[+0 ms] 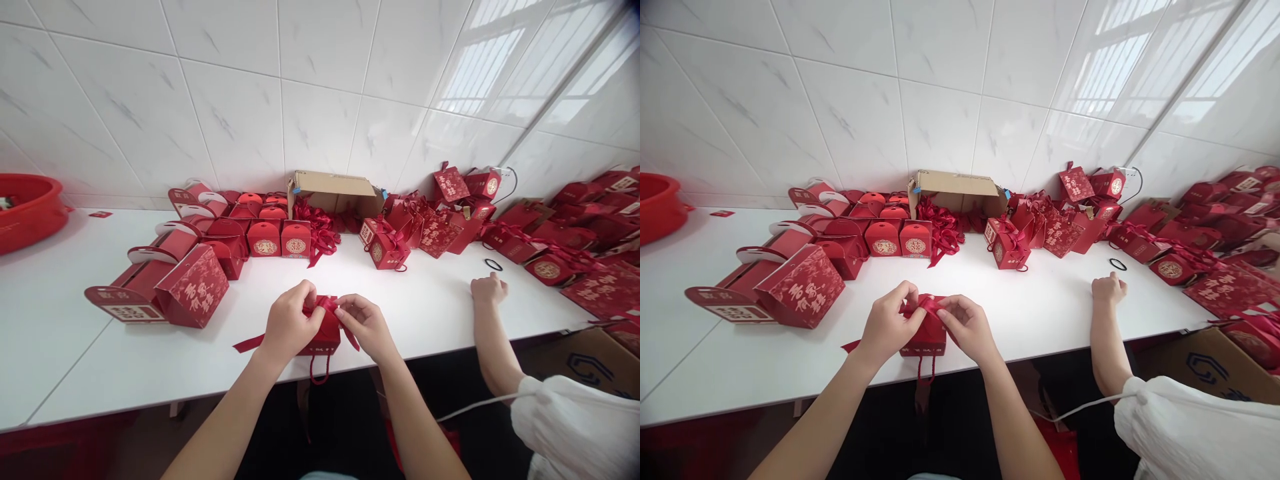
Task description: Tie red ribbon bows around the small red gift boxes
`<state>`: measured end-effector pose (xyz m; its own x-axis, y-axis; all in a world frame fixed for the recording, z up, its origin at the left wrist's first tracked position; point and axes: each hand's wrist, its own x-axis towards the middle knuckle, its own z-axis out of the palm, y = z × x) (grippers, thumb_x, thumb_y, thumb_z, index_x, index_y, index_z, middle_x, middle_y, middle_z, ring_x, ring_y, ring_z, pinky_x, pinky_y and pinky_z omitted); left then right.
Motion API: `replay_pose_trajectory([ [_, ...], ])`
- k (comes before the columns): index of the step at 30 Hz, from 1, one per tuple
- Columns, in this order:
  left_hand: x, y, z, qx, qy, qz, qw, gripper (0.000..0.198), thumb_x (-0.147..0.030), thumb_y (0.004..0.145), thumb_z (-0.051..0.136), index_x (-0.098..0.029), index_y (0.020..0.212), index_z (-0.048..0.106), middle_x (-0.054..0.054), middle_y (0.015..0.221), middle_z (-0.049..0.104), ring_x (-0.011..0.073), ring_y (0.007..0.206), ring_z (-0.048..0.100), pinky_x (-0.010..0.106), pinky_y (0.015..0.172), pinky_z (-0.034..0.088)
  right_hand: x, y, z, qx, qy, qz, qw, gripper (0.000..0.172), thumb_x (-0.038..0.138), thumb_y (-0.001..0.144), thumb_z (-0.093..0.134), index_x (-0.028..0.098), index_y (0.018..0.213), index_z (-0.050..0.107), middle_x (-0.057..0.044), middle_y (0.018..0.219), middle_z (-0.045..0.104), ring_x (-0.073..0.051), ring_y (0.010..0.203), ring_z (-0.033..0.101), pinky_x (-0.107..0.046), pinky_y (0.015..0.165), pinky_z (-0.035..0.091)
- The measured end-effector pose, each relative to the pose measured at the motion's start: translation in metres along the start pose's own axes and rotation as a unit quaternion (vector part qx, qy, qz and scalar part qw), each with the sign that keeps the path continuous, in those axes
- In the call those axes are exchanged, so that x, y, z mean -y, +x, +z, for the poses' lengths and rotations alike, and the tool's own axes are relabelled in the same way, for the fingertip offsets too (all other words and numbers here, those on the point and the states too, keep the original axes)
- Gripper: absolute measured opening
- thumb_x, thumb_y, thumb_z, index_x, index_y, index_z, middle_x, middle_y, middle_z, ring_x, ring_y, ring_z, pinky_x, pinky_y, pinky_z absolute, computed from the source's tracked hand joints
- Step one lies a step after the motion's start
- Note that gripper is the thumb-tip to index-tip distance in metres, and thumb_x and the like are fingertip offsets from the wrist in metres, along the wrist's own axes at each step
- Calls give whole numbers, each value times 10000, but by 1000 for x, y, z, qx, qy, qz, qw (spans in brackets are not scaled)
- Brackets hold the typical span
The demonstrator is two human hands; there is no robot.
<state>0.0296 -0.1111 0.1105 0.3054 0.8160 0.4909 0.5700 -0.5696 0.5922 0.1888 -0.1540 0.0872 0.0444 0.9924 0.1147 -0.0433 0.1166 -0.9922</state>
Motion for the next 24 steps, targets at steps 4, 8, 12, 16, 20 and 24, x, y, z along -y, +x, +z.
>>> replay_pose_trajectory([
  [4,3,0,-2,-4,-20,-13,1000,153,-153,703,499,-222,708,363,-50,630,434,116,566,433,228,556,368,-9,2,0,13,-22,-16,1000,301,386,784,651,217,1033,638,-18,746,570,-150,705,547,-297,682,478],
  [8,2,0,1,-1,-39,-24,999,154,-153,695,493,-223,708,357,-51,630,419,113,559,429,228,552,363,-11,8,10,17,-66,-77,995,302,371,806,620,260,1086,641,-45,911,570,-172,821,570,-315,752,482],
  [12,0,1,-2,-1,-42,-38,998,154,-139,690,488,-220,704,357,-56,615,402,109,545,410,228,537,352,-7,12,17,31,-84,-90,992,130,315,823,582,227,834,677,-63,947,599,-194,890,590,-318,772,484],
  [16,4,1,-22,89,-37,-6,995,114,-145,707,507,-217,730,422,-45,659,469,123,600,449,245,584,390,-8,11,18,22,-107,-84,990,100,231,814,551,213,825,649,-56,929,650,-186,868,611,-317,785,489],
  [20,23,-1,-42,144,-57,26,988,128,-220,746,561,-223,858,497,4,878,548,170,829,530,296,760,439,-12,9,18,18,-143,-64,987,130,217,830,506,204,855,633,-37,863,670,-169,801,620,-292,730,490],
  [24,50,-4,-30,85,-111,-63,988,179,-363,809,545,-221,902,487,24,932,547,188,922,539,326,832,434,-13,10,17,4,-160,-35,986,142,256,852,481,203,858,613,0,712,633,-127,586,562,-244,563,450],
])
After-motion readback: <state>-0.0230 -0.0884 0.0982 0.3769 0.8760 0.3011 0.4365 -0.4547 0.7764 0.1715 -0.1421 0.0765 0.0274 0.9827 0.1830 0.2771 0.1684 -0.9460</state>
